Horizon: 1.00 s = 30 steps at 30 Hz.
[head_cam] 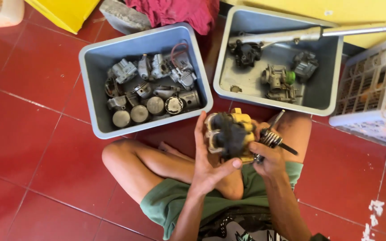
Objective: Cleaning and assembling motorcycle carburetor components using a brush and a multi-tool while sitting on the floor.
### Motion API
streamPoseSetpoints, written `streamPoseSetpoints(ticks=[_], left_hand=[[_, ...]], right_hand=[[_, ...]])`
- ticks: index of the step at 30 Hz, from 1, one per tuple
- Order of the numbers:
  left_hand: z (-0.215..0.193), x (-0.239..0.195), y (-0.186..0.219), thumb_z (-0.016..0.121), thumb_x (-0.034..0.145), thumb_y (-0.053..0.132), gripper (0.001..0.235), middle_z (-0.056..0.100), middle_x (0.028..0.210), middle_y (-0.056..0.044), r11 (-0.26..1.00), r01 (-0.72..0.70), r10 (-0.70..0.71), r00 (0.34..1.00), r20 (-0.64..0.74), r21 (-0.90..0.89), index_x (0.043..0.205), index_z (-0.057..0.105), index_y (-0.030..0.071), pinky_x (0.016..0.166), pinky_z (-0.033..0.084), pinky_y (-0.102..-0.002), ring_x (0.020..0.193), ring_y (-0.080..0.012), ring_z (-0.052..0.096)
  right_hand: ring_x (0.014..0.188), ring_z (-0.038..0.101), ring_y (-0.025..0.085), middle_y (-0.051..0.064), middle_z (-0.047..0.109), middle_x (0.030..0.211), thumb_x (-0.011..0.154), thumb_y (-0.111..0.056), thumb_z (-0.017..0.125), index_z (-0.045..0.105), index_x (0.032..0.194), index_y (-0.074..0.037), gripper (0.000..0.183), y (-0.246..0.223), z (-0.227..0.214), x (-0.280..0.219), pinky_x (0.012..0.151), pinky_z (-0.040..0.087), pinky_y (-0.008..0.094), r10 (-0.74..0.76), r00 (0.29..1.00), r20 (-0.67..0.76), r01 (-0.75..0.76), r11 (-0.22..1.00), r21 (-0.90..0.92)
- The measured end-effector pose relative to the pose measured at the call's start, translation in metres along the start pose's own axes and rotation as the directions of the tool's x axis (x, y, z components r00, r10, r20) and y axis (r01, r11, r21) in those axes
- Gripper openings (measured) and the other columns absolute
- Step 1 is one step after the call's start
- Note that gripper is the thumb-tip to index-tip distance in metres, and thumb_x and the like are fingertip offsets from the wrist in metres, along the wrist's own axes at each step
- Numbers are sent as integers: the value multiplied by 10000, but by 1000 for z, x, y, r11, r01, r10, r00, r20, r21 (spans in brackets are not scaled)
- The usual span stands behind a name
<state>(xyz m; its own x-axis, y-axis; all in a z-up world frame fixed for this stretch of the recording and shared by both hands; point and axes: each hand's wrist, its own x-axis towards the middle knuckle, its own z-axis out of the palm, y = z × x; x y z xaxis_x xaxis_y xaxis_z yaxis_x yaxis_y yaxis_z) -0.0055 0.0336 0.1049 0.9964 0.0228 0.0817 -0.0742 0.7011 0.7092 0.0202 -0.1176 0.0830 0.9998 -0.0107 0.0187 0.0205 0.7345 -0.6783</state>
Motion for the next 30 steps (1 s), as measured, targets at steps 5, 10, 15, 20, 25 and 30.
streamPoseSetpoints(ticks=[5,10,15,20,25,30], left_hand=[[-12,7,-7,884,710,49,1003,566,1324,-285,987,160,-154,963,-222,9,1559,354,-12,938,582,-444,1150,-343,612],[-9,4,0,734,806,5,685,638,1168,-263,903,109,-283,878,-385,-415,1448,494,-11,718,643,-516,959,-386,710],[-35,2,0,729,869,95,570,674,1190,-269,834,164,-302,935,-187,-527,1371,518,-72,786,612,-617,1042,-435,673],[-44,3,-12,663,930,242,844,392,1521,-308,402,359,-255,927,274,-842,1600,257,-71,864,642,-523,1123,-431,590],[-75,-9,-49,640,944,291,767,456,1473,-287,390,377,-210,925,318,-840,1550,335,-66,905,616,-578,1008,-424,663],[-73,2,-29,699,889,167,468,657,1129,-310,594,282,-166,959,229,-754,1228,531,-107,812,611,-694,1008,-440,706]], right_hand=[[405,595,143,142,586,628,710,25,872,647,885,100,294,-43,88,-8,354,538,232,-42,993,-107,-34,783,-621],[891,714,257,228,664,1101,772,-83,816,635,986,24,300,-52,53,-17,436,506,196,23,1000,-5,-20,740,-672],[297,504,179,55,483,513,921,-98,647,545,952,-10,138,-65,43,-16,275,390,264,244,968,58,-176,826,-535],[389,343,111,100,456,616,941,-196,652,465,1250,-50,390,-74,42,-32,280,323,209,419,899,128,-321,829,-457],[307,384,161,253,558,735,969,-184,630,464,1291,-84,376,-81,41,-35,210,258,225,498,858,127,-455,850,-264],[377,465,144,206,561,747,984,-210,697,464,1461,-110,541,-85,43,-34,257,362,228,575,780,247,-538,818,-203]])
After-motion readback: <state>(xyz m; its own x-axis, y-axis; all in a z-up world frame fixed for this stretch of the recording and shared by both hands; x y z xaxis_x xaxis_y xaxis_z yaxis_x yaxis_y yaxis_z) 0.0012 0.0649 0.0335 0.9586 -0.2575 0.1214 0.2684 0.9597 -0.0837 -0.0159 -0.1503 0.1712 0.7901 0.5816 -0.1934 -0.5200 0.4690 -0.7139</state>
